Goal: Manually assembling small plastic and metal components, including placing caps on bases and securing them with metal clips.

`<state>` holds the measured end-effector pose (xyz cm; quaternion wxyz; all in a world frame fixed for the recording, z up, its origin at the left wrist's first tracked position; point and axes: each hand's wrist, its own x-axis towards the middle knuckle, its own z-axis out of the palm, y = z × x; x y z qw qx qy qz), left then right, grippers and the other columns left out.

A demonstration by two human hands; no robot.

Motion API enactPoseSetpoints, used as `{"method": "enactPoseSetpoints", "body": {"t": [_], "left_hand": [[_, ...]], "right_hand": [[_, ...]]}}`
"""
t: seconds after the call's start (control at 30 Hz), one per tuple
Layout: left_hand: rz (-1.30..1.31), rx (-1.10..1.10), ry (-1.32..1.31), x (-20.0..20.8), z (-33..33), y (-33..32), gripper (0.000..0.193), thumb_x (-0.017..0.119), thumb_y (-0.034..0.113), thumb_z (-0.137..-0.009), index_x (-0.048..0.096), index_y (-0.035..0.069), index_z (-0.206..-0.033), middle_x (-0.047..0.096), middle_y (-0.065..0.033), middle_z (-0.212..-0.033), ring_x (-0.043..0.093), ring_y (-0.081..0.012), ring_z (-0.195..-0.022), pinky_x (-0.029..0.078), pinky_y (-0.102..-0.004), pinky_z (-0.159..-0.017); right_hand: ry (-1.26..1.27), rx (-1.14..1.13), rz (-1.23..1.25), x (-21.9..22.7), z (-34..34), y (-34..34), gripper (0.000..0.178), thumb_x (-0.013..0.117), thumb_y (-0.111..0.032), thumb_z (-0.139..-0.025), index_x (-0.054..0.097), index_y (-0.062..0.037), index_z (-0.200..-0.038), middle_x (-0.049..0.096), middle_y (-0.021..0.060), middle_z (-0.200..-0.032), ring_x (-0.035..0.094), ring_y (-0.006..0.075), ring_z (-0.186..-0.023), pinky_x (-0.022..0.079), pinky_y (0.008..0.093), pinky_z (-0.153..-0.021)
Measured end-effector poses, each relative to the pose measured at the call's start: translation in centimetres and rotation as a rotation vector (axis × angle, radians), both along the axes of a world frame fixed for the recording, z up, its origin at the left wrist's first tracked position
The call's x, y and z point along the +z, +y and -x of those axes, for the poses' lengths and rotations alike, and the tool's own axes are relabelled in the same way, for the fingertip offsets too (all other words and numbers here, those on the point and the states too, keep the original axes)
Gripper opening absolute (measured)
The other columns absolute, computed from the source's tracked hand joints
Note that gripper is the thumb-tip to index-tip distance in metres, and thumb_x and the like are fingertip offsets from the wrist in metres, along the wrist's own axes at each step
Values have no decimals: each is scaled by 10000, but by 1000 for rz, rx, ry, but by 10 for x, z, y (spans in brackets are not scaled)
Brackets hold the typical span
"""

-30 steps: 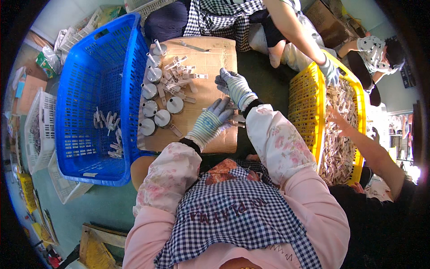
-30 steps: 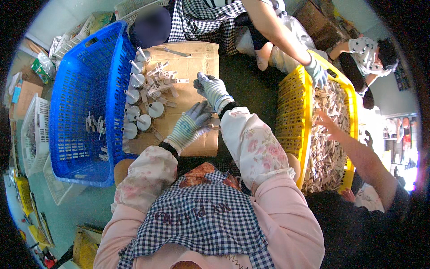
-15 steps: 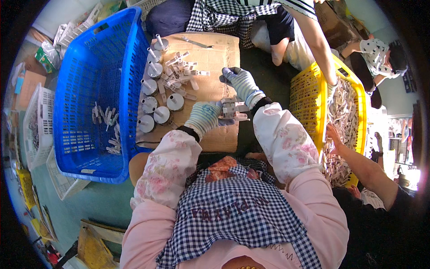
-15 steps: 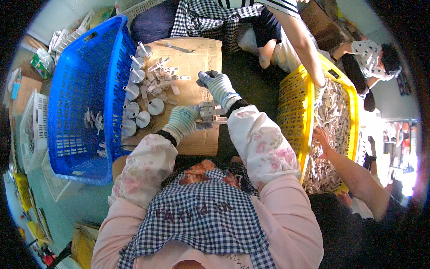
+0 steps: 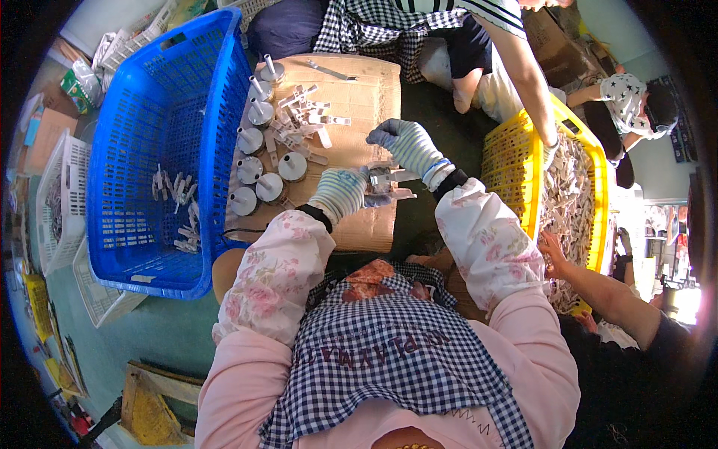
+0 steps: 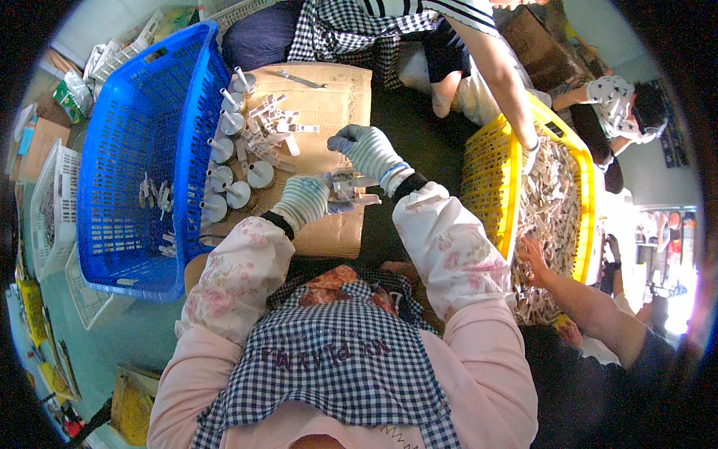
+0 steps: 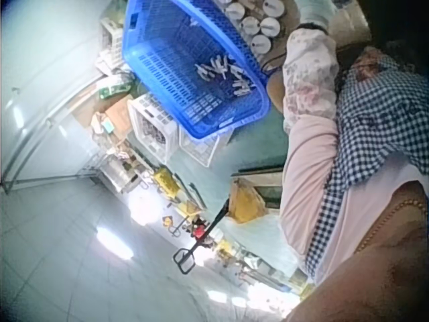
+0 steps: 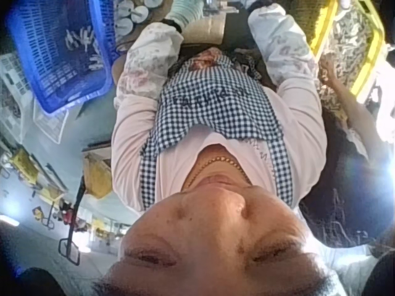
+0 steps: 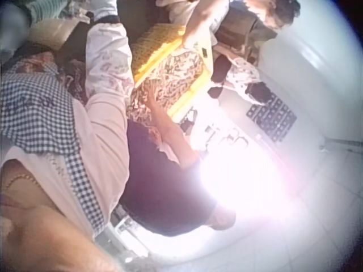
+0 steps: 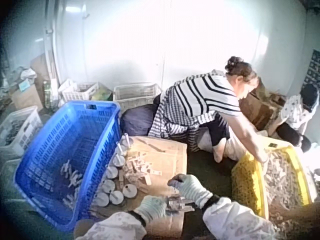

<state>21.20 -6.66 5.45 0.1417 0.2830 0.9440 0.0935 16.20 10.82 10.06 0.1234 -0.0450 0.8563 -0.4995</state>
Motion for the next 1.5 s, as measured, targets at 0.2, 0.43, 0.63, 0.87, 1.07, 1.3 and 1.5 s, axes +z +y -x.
{"method": "enactPoseSetpoints", "body": {"t": [0.2,0.43,0.63,0.87,1.07,1.3,1.5], "left_hand": [[-76,27,15,-1,-2,-1,722,593,689,-770,633,17,-1032,699,-166,-823,692,-323,-771,538,-432,-686],[-69,20,16,-1,-1,-2,774,609,723,-732,632,11,-1036,702,-163,-803,692,-327,-755,538,-427,-683],[-96,37,-73,16,-1,0,755,614,715,-735,633,17,-1020,701,-163,-794,692,-319,-737,538,-422,-662],[-41,54,6,-4,2,-1,720,596,706,-752,640,33,-1005,705,-156,-825,695,-310,-785,540,-421,-688],[34,-3,-122,11,5,6,523,584,534,-856,632,44,-1032,711,-152,-915,695,-316,-830,537,-426,-720],[-43,4,-185,1,0,8,492,556,543,-865,601,151,-1158,713,-142,-923,692,-320,-864,537,-429,-759],[-70,28,-171,-7,-2,8,589,561,640,-816,625,140,-1122,710,-140,-931,685,-330,-883,536,-440,-776]], "right_hand": [[37,207,-168,20,23,5,256,707,-246,-866,689,-10,-964,711,64,-848,626,140,-771,501,287,-755],[-2,367,-208,21,47,3,191,687,-171,-877,675,-8,-977,708,69,-848,631,135,-794,506,295,-796],[-52,392,-167,27,43,4,193,690,-172,-878,669,1,-960,706,66,-837,624,125,-765,506,291,-779],[55,404,-206,19,9,7,177,691,-156,-871,666,1,-948,704,72,-824,631,121,-751,515,283,-732],[270,316,-319,6,-31,15,197,716,-223,-815,690,-44,-894,687,110,-820,664,243,-755,521,325,-706],[647,454,-417,-10,-59,22,175,694,-242,-781,691,-113,-898,693,46,-894,641,253,-955,411,417,-1021],[858,502,-600,-24,-76,26,244,659,-210,-777,647,-139,-1010,676,11,-1037,614,189,-1055,391,383,-1044]]}}
